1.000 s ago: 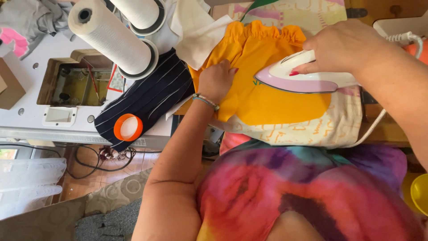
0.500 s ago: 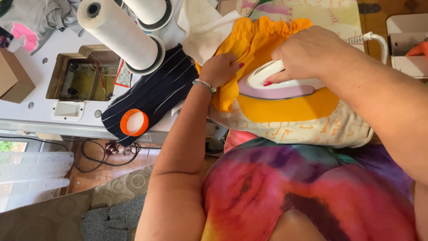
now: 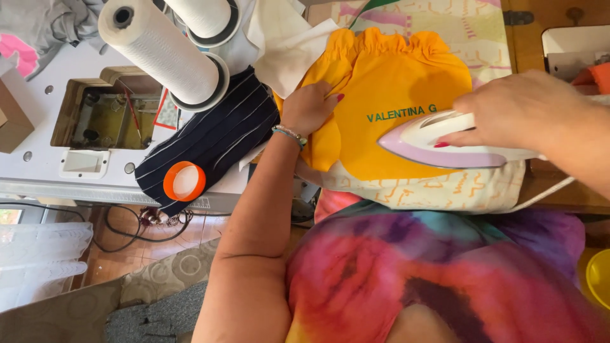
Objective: The person is smoothing out and ironing small fabric pouches or bags on a pressing board.
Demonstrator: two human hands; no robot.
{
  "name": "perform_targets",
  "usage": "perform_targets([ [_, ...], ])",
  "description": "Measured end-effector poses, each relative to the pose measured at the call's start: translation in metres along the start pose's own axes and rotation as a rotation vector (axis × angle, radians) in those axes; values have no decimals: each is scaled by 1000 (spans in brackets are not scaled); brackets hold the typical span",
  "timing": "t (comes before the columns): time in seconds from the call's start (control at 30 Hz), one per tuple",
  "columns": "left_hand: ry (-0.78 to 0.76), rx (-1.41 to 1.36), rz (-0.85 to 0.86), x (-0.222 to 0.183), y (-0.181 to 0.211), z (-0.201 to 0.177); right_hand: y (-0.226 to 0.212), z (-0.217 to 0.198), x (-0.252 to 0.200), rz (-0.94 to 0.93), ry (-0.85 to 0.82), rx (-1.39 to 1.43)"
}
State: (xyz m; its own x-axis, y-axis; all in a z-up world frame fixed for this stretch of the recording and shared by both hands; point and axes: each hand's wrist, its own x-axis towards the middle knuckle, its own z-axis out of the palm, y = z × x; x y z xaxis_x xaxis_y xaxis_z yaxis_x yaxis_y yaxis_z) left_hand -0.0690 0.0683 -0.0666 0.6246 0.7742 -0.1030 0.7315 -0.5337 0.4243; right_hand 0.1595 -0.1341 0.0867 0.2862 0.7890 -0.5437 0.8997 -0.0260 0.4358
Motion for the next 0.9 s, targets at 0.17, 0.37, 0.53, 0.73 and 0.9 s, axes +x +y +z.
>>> perform_targets([
  [0.17, -12, -58, 14, 2, -6, -1, 29, 33, 25, 118, 35, -22],
  [0.37, -38, -96, 6, 2, -6, -5, 2, -1, 29, 67, 130, 9],
  [0.53, -50, -97, 13, 4, -9, -4, -18, -13, 48, -50, 263, 68],
  [0.73, 12, -136, 65, 1, -13, 1, -35, -38, 62, -95, 323, 36],
  [0.9, 135, -195, 119, 0, -18, 6, -35, -41, 65, -133, 240, 120],
])
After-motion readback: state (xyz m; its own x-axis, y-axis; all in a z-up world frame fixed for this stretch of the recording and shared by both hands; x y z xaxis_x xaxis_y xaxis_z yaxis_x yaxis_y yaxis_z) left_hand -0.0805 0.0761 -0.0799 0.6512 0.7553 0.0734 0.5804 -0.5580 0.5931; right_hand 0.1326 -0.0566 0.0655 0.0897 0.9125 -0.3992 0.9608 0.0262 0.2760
